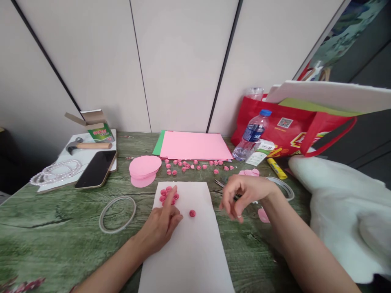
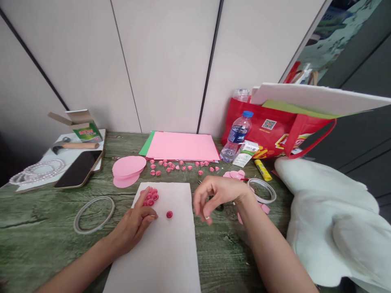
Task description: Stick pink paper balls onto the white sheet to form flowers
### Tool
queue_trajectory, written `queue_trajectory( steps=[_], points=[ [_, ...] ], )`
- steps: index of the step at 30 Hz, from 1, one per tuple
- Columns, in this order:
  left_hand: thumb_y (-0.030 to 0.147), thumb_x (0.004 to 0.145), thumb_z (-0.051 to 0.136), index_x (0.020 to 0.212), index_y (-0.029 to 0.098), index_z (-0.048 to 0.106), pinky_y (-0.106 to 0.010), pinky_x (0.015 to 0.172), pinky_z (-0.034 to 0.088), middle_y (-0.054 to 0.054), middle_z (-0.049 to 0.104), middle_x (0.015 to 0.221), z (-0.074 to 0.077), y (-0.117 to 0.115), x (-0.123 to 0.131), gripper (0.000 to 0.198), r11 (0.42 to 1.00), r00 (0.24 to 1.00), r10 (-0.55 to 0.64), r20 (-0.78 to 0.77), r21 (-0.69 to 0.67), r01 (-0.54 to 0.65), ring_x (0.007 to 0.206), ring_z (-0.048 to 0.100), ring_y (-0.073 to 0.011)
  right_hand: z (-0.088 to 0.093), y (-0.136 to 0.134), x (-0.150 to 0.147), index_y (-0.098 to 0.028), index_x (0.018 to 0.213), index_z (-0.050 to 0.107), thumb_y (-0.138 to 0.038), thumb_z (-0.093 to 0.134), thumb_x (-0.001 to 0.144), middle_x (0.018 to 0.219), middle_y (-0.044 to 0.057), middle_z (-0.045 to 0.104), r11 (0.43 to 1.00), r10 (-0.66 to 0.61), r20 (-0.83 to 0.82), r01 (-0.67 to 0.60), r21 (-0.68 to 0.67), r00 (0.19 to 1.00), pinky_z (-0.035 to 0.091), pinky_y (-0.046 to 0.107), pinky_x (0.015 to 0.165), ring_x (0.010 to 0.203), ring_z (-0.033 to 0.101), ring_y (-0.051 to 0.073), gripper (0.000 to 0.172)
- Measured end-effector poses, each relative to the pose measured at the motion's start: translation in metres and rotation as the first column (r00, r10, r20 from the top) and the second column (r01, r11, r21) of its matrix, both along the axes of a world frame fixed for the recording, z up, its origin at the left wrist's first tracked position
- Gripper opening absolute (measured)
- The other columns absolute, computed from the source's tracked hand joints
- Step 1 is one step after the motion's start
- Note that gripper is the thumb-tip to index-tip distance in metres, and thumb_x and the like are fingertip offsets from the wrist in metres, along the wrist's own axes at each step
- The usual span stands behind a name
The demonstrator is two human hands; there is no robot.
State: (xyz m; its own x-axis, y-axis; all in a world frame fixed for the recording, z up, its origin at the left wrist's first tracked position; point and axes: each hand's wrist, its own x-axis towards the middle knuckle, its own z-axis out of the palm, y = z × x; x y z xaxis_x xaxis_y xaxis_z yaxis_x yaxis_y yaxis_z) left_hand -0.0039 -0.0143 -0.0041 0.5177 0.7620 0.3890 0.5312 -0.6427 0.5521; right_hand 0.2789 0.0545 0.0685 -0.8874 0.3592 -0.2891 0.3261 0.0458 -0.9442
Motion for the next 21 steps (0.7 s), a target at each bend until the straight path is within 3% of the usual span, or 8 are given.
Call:
queue_trajectory(
  steps=[2, 5, 7, 9, 11, 14, 18, 21],
  points=[
    [0.022, 0.093, 0.029, 0.142, 0.012, 0.005, -0.028, 0.066, 0.05, 0.0, 0.065, 0.071, 0.0, 0.0, 0.0, 0.056, 1.0, 1.0, 0.006, 0.006, 0.007, -0.006, 0.063, 0.062, -0.0145, 0.002, -0.007, 0.004, -0.014, 0.085, 0.066, -0.039, 0.059, 0.081, 0.061, 0.0, 0.065, 0.999, -0.032, 0.041, 0.031, 0.037, 0.999, 0.048, 0.025, 0.067, 0.061, 0.062, 0.012, 0.026],
    [0.023, 0.093, 0.029, 0.142, 0.012, 0.008, -0.028, 0.066, 0.049, 0.001, 0.064, 0.07, 0.0, -0.001, 0.0, 0.055, 1.0, 1.0, 0.025, 0.011, -0.002, -0.024, 0.063, 0.062, -0.0144, -0.001, -0.017, -0.001, -0.015, 0.082, 0.068, -0.021, 0.057, 0.081, 0.073, 0.002, 0.067, 0.952, -0.112, 0.129, 0.069, 0.298, 0.985, 0.045, 0.023, 0.066, 0.067, 0.061, 0.012, 0.013],
    [0.025, 0.093, 0.029, 0.14, 0.013, 0.016, -0.028, 0.066, 0.049, 0.0, 0.065, 0.071, -0.001, -0.001, -0.001, 0.051, 0.999, 0.999, 0.032, 0.009, -0.011, -0.031, 0.062, 0.061, -0.0143, -0.006, -0.026, -0.009, -0.017, 0.075, 0.068, -0.009, 0.052, 0.079, 0.077, 0.002, 0.067, 0.831, -0.258, 0.212, 0.104, 0.546, 0.943, 0.043, 0.023, 0.066, 0.069, 0.06, 0.012, 0.018],
    [0.025, 0.092, 0.029, 0.138, 0.014, 0.024, -0.028, 0.065, 0.049, -0.001, 0.065, 0.071, -0.001, -0.001, -0.001, 0.047, 0.999, 0.999, 0.04, 0.006, -0.018, -0.04, 0.061, 0.061, -0.0143, -0.013, -0.035, -0.02, -0.018, 0.07, 0.067, -0.005, 0.049, 0.077, 0.07, 0.001, 0.065, 0.649, -0.475, 0.227, 0.164, 0.743, 0.85, 0.04, 0.024, 0.064, 0.065, 0.057, 0.013, 0.024],
    [0.025, 0.092, 0.03, 0.137, 0.014, 0.026, -0.027, 0.064, 0.048, 0.0, 0.065, 0.07, -0.001, -0.001, -0.001, 0.046, 0.998, 0.999, 0.052, 0.011, -0.021, -0.052, 0.06, 0.061, -0.0144, -0.024, -0.044, -0.032, -0.019, 0.075, 0.066, -0.01, 0.053, 0.079, 0.07, 0.001, 0.062, 0.525, -0.608, 0.132, 0.272, 0.806, 0.783, 0.04, 0.024, 0.062, 0.066, 0.056, 0.014, 0.017],
    [0.025, 0.092, 0.03, 0.139, 0.013, 0.02, -0.026, 0.063, 0.048, 0.0, 0.066, 0.069, -0.001, -0.001, 0.0, 0.05, 0.997, 0.997, 0.071, 0.022, -0.011, -0.071, 0.059, 0.06, -0.0139, -0.049, -0.052, -0.048, -0.018, 0.088, 0.065, -0.019, 0.059, 0.079, 0.083, 0.003, 0.057, 0.542, -0.619, -0.077, 0.496, 0.678, 0.782, 0.042, 0.022, 0.06, 0.067, 0.055, 0.011, 0.011],
    [0.028, 0.094, 0.029, 0.139, 0.015, 0.021, -0.025, 0.06, 0.048, 0.002, 0.065, 0.068, -0.002, -0.002, 0.0, 0.048, 0.997, 0.997, 0.075, 0.036, 0.026, -0.076, 0.054, 0.057, -0.0127, -0.075, -0.053, -0.057, -0.021, 0.096, 0.065, -0.02, 0.063, 0.078, 0.085, 0.002, 0.051, 0.588, -0.599, -0.116, 0.534, 0.607, 0.792, 0.042, 0.023, 0.061, 0.067, 0.051, 0.01, 0.019],
    [0.029, 0.094, 0.029, 0.133, 0.016, 0.034, -0.024, 0.063, 0.048, 0.0, 0.065, 0.071, -0.005, -0.001, -0.001, 0.042, 0.997, 0.997, 0.069, 0.026, 0.017, -0.069, 0.058, 0.059, -0.0132, -0.079, -0.053, -0.057, -0.022, 0.094, 0.065, -0.019, 0.063, 0.078, 0.086, 0.001, 0.049, 0.604, -0.594, -0.104, 0.528, 0.597, 0.798, 0.041, 0.023, 0.062, 0.067, 0.048, 0.01, 0.016]
  ],
)
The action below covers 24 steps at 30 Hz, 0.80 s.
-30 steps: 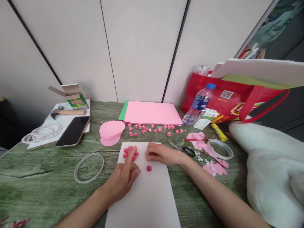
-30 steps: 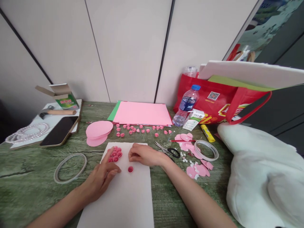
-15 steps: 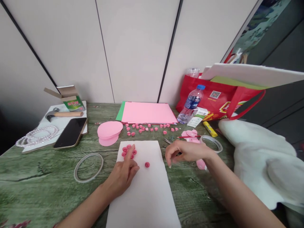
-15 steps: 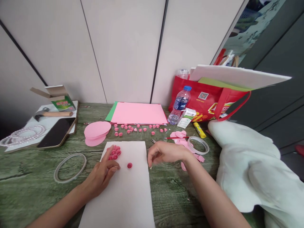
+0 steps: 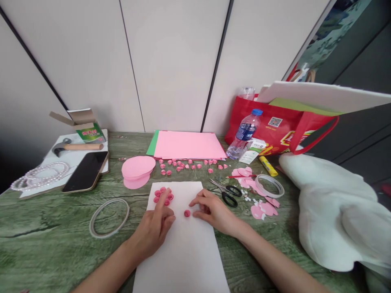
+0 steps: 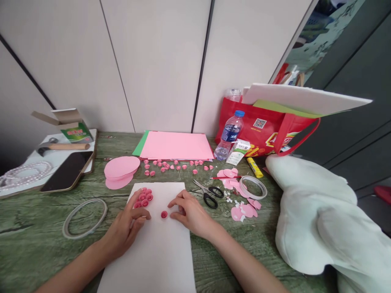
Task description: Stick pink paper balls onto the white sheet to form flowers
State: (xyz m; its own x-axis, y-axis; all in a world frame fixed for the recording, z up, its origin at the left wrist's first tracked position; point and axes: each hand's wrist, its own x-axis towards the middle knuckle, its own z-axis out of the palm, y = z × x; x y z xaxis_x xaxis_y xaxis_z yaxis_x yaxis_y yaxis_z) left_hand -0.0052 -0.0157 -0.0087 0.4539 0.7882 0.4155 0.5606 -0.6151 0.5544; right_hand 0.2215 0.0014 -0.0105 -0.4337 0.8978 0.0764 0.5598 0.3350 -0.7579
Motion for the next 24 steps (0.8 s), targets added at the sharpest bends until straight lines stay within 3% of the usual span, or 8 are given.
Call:
queue_trajectory(
  steps=[4, 8, 13, 24],
  points=[
    [0.03, 0.094, 0.028, 0.125, 0.016, 0.046, -0.026, 0.07, 0.049, -0.002, 0.067, 0.076, -0.0035, 0.0007, -0.0017, 0.038, 0.998, 1.0, -0.021, -0.01, -0.066, 0.02, 0.064, 0.062, -0.0144, 0.0025, -0.0011, 0.0004, -0.021, 0.087, 0.065, -0.02, 0.062, 0.079, 0.088, 0.001, 0.049, 1.0, 0.0, -0.004, 0.0, -0.021, 1.0, 0.04, 0.023, 0.062, 0.067, 0.047, 0.01, 0.008],
    [0.031, 0.093, 0.029, 0.124, 0.017, 0.047, -0.027, 0.074, 0.049, -0.002, 0.067, 0.077, -0.0036, 0.0014, -0.002, 0.039, 0.992, 0.999, -0.031, -0.015, -0.123, 0.028, 0.067, 0.062, -0.0153, 0.0016, -0.0027, 0.0009, -0.022, 0.099, 0.062, -0.019, 0.06, 0.08, 0.091, 0.002, 0.049, 1.0, -0.006, -0.014, 0.006, -0.014, 1.0, 0.042, 0.024, 0.063, 0.068, 0.048, 0.011, 0.019],
    [0.029, 0.093, 0.029, 0.113, 0.019, 0.056, -0.025, 0.073, 0.049, -0.002, 0.067, 0.079, -0.0022, 0.0013, -0.0017, 0.035, 0.996, 0.999, -0.029, -0.035, -0.091, 0.026, 0.065, 0.061, -0.0138, 0.0, -0.0034, 0.0018, -0.021, 0.096, 0.062, -0.02, 0.059, 0.081, 0.091, 0.003, 0.05, 1.0, 0.01, -0.032, -0.011, -0.019, 0.999, 0.043, 0.025, 0.063, 0.069, 0.049, 0.012, 0.015],
    [0.03, 0.093, 0.03, 0.104, 0.018, 0.061, -0.025, 0.069, 0.049, -0.003, 0.067, 0.078, -0.0022, 0.0002, -0.0031, 0.035, 0.996, 0.998, -0.022, -0.062, -0.091, 0.016, 0.062, 0.061, -0.0145, 0.0019, -0.0025, 0.0004, -0.019, 0.091, 0.061, -0.017, 0.06, 0.08, 0.085, 0.001, 0.05, 0.999, -0.028, -0.04, 0.027, -0.019, 0.999, 0.041, 0.023, 0.061, 0.068, 0.049, 0.011, 0.012]
  ],
)
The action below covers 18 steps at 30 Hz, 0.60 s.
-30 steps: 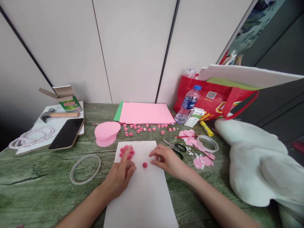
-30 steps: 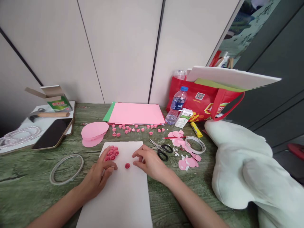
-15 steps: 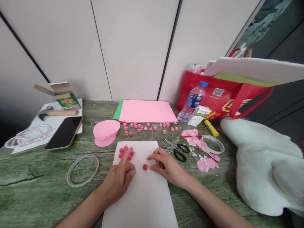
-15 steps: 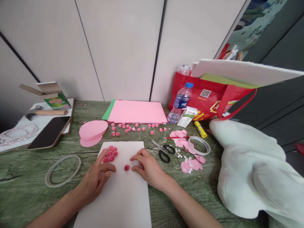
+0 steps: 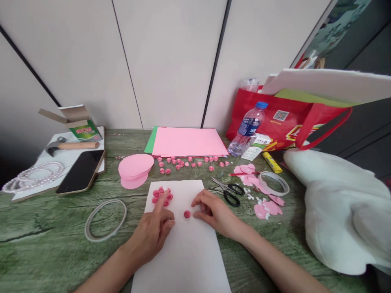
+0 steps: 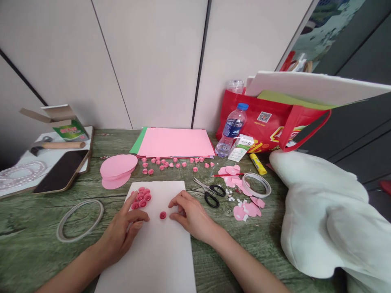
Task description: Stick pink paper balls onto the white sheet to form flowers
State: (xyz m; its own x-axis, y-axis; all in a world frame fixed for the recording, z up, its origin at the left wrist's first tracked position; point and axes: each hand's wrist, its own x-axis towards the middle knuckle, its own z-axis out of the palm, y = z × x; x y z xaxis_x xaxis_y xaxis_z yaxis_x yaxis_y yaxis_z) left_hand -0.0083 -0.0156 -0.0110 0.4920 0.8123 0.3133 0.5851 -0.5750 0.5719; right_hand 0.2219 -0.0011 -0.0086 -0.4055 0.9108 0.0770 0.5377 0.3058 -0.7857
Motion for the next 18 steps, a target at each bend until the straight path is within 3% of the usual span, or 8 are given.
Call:
queue_trajectory(
  steps=[10, 18],
  points=[
    [0.029, 0.093, 0.03, 0.118, 0.018, 0.052, -0.025, 0.069, 0.049, -0.001, 0.067, 0.075, 0.001, 0.0, 0.002, 0.035, 1.0, 1.0, -0.002, 0.016, 0.007, 0.002, 0.062, 0.061, -0.0141, -0.002, 0.001, -0.009, -0.019, 0.081, 0.061, -0.017, 0.058, 0.081, 0.084, 0.001, 0.053, 0.997, -0.071, 0.098, 0.067, 0.043, 0.993, 0.038, 0.023, 0.059, 0.064, 0.05, 0.01, 0.003],
    [0.027, 0.092, 0.032, 0.117, 0.018, 0.055, -0.028, 0.07, 0.05, -0.003, 0.066, 0.077, 0.0, 0.002, 0.002, 0.034, 0.999, 1.0, -0.028, 0.006, 0.033, 0.028, 0.063, 0.063, -0.0164, -0.001, 0.0, -0.023, -0.018, 0.085, 0.059, -0.018, 0.048, 0.088, 0.093, 0.006, 0.054, 0.983, -0.161, 0.403, 0.113, 0.142, 0.901, 0.037, 0.025, 0.059, 0.071, 0.054, 0.014, 0.012]
  ],
)
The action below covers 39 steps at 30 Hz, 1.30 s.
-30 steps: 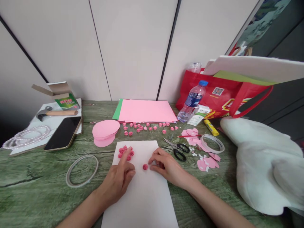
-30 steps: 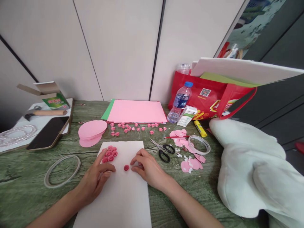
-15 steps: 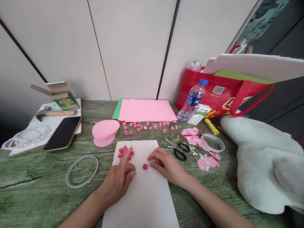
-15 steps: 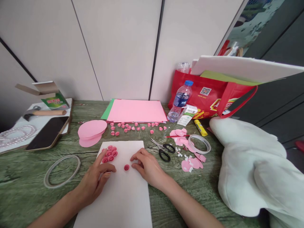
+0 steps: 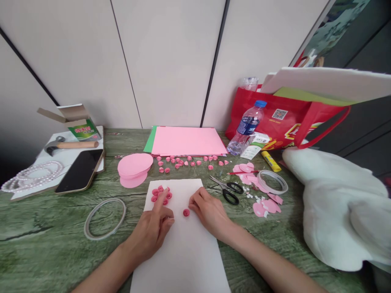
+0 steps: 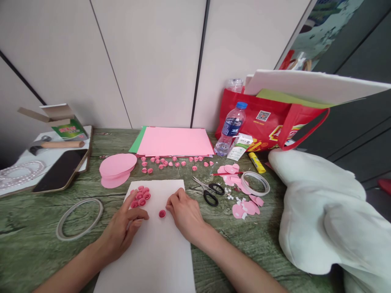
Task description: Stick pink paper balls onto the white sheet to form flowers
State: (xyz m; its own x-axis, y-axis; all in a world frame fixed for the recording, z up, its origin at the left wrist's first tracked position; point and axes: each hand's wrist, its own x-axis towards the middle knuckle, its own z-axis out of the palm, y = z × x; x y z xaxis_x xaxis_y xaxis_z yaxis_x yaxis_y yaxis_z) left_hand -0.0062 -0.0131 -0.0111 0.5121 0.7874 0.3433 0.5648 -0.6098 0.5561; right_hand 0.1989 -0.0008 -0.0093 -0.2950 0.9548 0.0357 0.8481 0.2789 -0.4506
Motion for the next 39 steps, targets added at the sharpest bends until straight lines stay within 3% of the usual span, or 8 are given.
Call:
queue_trajectory(
  steps=[7, 10, 13, 17, 20, 24, 28, 39],
  points=[
    [0.028, 0.092, 0.032, 0.092, 0.018, 0.062, -0.027, 0.069, 0.049, -0.002, 0.065, 0.074, 0.004, -0.002, 0.0, 0.031, 0.998, 1.0, 0.027, 0.001, -0.057, -0.027, 0.063, 0.062, -0.0157, 0.008, 0.0, 0.019, -0.018, 0.082, 0.055, -0.022, 0.045, 0.088, 0.091, 0.005, 0.053, 0.984, 0.12, -0.296, -0.153, -0.089, 0.948, 0.044, 0.03, 0.073, 0.077, 0.055, 0.014, 0.012],
    [0.028, 0.092, 0.031, 0.101, 0.019, 0.059, -0.026, 0.069, 0.048, -0.001, 0.065, 0.074, 0.003, -0.002, 0.0, 0.031, 1.0, 1.0, 0.015, 0.019, -0.027, -0.014, 0.062, 0.061, -0.0146, 0.006, 0.01, 0.037, -0.018, 0.071, 0.05, -0.03, 0.049, 0.085, 0.094, 0.006, 0.058, 0.963, 0.077, -0.618, -0.22, -0.158, 0.782, 0.047, 0.029, 0.073, 0.079, 0.059, 0.014, 0.019],
    [0.028, 0.093, 0.029, 0.114, 0.02, 0.053, -0.025, 0.069, 0.047, 0.0, 0.064, 0.074, 0.003, -0.002, 0.0, 0.033, 1.0, 0.999, 0.002, 0.035, 0.002, -0.002, 0.062, 0.06, -0.0139, 0.002, 0.021, 0.055, -0.019, 0.07, 0.046, -0.033, 0.053, 0.079, 0.094, 0.008, 0.063, 0.994, -0.085, -0.764, -0.001, -0.112, 0.639, 0.049, 0.034, 0.074, 0.079, 0.062, 0.017, 0.018],
    [0.029, 0.093, 0.029, 0.128, 0.018, 0.042, -0.026, 0.067, 0.048, -0.001, 0.064, 0.074, 0.004, -0.002, 0.001, 0.039, 1.0, 1.0, 0.011, 0.022, 0.001, -0.011, 0.062, 0.059, -0.0142, 0.004, 0.025, 0.066, -0.021, 0.079, 0.055, -0.028, 0.054, 0.078, 0.086, 0.007, 0.065, 0.882, -0.238, -0.536, 0.411, 0.229, 0.81, 0.041, 0.045, 0.087, 0.092, 0.058, 0.024, 0.007],
    [0.029, 0.093, 0.029, 0.129, 0.017, 0.041, -0.026, 0.064, 0.047, -0.001, 0.063, 0.072, 0.002, -0.002, 0.001, 0.04, 0.999, 0.999, 0.044, 0.03, 0.008, -0.045, 0.059, 0.058, -0.0135, 0.012, 0.016, 0.059, -0.021, 0.076, 0.059, -0.024, 0.051, 0.082, 0.079, 0.005, 0.065, 0.918, -0.181, -0.382, 0.295, 0.267, 0.906, 0.043, 0.039, 0.081, 0.084, 0.059, 0.022, 0.011],
    [0.029, 0.094, 0.028, 0.132, 0.016, 0.034, -0.028, 0.063, 0.048, -0.001, 0.064, 0.073, 0.002, -0.001, 0.001, 0.041, 0.997, 0.996, 0.065, 0.062, 0.034, -0.067, 0.057, 0.058, -0.0133, 0.018, 0.002, 0.043, -0.019, 0.078, 0.063, -0.016, 0.052, 0.077, 0.081, 0.003, 0.064, 0.999, 0.023, -0.448, 0.0, 0.051, 0.894, 0.042, 0.024, 0.058, 0.069, 0.057, 0.015, 0.012],
    [0.027, 0.094, 0.029, 0.138, 0.013, 0.019, -0.027, 0.063, 0.048, 0.0, 0.064, 0.073, 0.003, -0.001, 0.002, 0.048, 0.995, 0.995, 0.061, 0.078, 0.073, -0.067, 0.058, 0.059, -0.0132, 0.014, -0.007, 0.032, -0.018, 0.077, 0.068, -0.018, 0.06, 0.074, 0.072, 0.001, 0.061, 0.965, 0.057, -0.503, -0.176, -0.193, 0.863, 0.04, 0.022, 0.053, 0.06, 0.053, 0.011, 0.009],
    [0.028, 0.095, 0.03, 0.119, 0.018, 0.044, -0.024, 0.063, 0.047, 0.001, 0.064, 0.072, 0.0, -0.001, 0.001, 0.03, 0.986, 0.996, 0.033, 0.085, 0.161, -0.047, 0.057, 0.058, -0.0118, 0.001, -0.018, 0.009, -0.022, 0.08, 0.074, -0.016, 0.065, 0.072, 0.071, 0.001, 0.055, 0.975, -0.128, -0.413, 0.039, -0.217, 0.901, 0.035, 0.023, 0.057, 0.06, 0.048, 0.01, 0.013]
  ],
)
